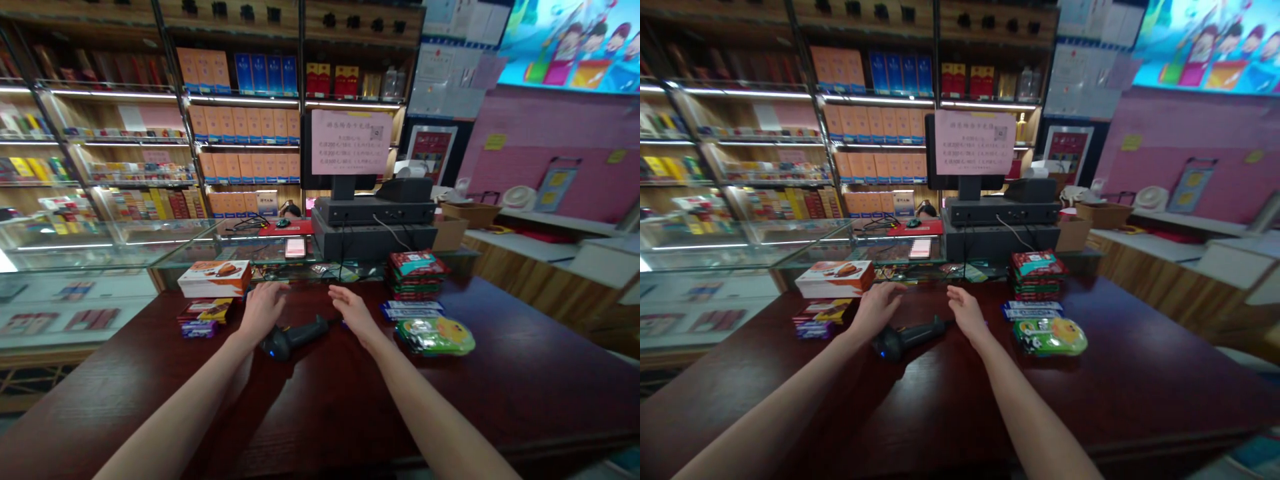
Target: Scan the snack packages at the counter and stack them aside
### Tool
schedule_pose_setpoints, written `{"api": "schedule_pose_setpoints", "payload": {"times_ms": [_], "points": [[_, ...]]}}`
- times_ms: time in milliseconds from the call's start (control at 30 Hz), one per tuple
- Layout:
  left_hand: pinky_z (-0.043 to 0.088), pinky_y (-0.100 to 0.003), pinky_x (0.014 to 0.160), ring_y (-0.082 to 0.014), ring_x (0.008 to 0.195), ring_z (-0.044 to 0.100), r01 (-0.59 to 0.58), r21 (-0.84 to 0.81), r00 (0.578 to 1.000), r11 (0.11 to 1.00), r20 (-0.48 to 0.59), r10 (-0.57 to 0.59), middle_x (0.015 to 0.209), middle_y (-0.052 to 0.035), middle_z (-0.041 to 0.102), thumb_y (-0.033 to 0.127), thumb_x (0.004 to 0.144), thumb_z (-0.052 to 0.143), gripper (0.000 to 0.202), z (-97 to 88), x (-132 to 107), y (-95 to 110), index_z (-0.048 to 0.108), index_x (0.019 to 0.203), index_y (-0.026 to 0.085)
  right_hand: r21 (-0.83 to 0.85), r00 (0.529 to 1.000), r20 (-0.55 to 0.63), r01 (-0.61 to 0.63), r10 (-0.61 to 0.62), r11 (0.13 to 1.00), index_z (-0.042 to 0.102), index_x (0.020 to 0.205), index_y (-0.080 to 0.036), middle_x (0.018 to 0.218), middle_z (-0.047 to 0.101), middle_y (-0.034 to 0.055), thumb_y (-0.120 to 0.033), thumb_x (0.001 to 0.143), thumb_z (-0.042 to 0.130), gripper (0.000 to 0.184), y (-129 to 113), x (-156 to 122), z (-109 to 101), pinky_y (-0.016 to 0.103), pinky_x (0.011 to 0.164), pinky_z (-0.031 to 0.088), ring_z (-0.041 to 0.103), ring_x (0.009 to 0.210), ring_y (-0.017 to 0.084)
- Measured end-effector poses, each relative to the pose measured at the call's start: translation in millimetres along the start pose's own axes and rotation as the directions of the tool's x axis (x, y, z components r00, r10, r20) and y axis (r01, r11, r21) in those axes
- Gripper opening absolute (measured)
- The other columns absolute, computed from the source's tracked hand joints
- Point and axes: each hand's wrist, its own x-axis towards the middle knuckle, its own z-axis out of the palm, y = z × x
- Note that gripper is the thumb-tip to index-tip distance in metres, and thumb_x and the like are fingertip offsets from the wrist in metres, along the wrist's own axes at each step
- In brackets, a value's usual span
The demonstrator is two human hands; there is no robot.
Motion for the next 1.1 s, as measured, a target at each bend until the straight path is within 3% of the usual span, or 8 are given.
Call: {"api": "schedule_pose_setpoints", "payload": {"times_ms": [200, 400, 733, 1100], "points": [[0.042, -0.043, 0.099, -0.0258, 0.114, 0.060, -0.067, 0.023, 0.996, 0.997, 0.063, 0.066, 0.117, -0.0027, 0.071, 0.023, 0.090, 0.050, 0.026, 13.8, 11, 27, 0.067, 0.109, 0.028, -0.075, 0.999, -0.049, 0.001, -0.004, 0.997, 0.069, 0.118, -0.019, 0.119, 0.074, 0.0109, -0.012, 0.078, 0.055, 0.043, 16, -1, -35, 0.043, 0.109, 0.045, 0.067, 0.117, 0.022], [0.041, -0.042, 0.096, -0.0256, 0.112, 0.059, -0.174, 0.051, 0.979, 0.983, 0.117, 0.167, 0.112, -0.0039, 0.072, 0.023, 0.091, 0.052, 0.022, 28.1, 16, 57, 0.069, 0.104, 0.026, -0.206, 0.997, -0.066, 0.013, -0.027, 0.979, 0.069, 0.118, -0.018, 0.117, 0.075, 0.0107, -0.010, 0.079, 0.054, 0.043, 28, -3, -56, 0.043, 0.107, 0.047, 0.069, 0.114, 0.021], [0.037, -0.044, 0.098, -0.0267, 0.111, 0.055, -0.330, 0.053, 0.924, 0.942, 0.223, 0.311, 0.109, -0.0061, 0.071, 0.024, 0.090, 0.056, 0.017, 57.7, 13, 89, 0.071, 0.098, 0.025, -0.353, 0.997, -0.021, 0.058, -0.070, 0.934, 0.069, 0.116, -0.020, 0.116, 0.075, 0.0076, -0.006, 0.079, 0.053, 0.043, 40, -16, -68, 0.041, 0.106, 0.047, 0.069, 0.112, 0.020], [0.036, -0.046, 0.102, -0.0275, 0.113, 0.054, -0.369, 0.090, 0.897, 0.925, 0.295, 0.329, 0.108, -0.0074, 0.070, 0.028, 0.088, 0.063, 0.012, 70.5, 9, 102, 0.073, 0.094, 0.024, -0.448, 0.997, -0.019, 0.055, -0.071, 0.892, 0.068, 0.120, -0.021, 0.112, 0.076, 0.0068, -0.006, 0.083, 0.050, 0.043, 41, -27, -72, 0.039, 0.104, 0.047, 0.069, 0.109, 0.021]]}}
